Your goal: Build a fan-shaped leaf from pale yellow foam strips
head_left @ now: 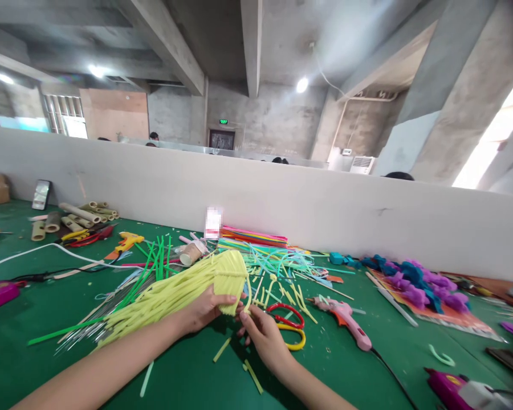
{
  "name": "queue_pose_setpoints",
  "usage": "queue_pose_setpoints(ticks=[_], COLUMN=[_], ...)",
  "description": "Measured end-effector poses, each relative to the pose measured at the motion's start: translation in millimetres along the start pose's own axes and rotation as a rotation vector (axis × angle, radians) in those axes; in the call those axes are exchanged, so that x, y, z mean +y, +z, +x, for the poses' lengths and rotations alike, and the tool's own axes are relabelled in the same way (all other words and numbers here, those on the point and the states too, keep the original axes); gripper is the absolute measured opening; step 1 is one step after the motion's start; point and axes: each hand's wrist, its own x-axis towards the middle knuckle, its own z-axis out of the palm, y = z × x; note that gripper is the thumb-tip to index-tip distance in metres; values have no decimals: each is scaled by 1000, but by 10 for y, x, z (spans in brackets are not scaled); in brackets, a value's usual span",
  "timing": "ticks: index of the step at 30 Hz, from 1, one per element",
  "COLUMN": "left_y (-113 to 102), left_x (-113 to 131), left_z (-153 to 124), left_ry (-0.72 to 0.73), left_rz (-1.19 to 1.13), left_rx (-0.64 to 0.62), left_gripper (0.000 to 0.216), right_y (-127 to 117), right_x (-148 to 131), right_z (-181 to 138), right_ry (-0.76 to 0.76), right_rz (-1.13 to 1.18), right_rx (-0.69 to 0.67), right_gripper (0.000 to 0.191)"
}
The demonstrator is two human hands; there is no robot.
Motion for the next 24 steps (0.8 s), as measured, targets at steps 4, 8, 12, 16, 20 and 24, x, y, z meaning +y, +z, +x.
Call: queue_pose_setpoints(ticks=[4, 8, 12, 16, 20, 24], left_y=[-3, -12, -4, -3, -11, -9], left_x=[-17, -14, 10, 20, 24, 46], left_z=[24, 41, 28, 20, 28, 36], left_ry=[23, 14, -15, -27, -27, -44], left_rz=[-24, -52, -82, -100, -113, -149], left_rx=[28, 59, 78, 93, 96, 105], left_gripper=[27, 28, 33, 43, 46, 36], right_y=[-26, -86, -247, -610, -1102, -1486], right_x=[-41, -224, -417, -405, -282, -250], right_z=[-15, -81, -203, -283, -310, -349], right_ry=[14, 84, 63, 18, -42, -1], right_rz=[-25, -85, -158, -240, -515, -825], right_rx=[65, 192, 280, 459, 743, 942], right_gripper=[46, 55, 57, 53, 47, 43])
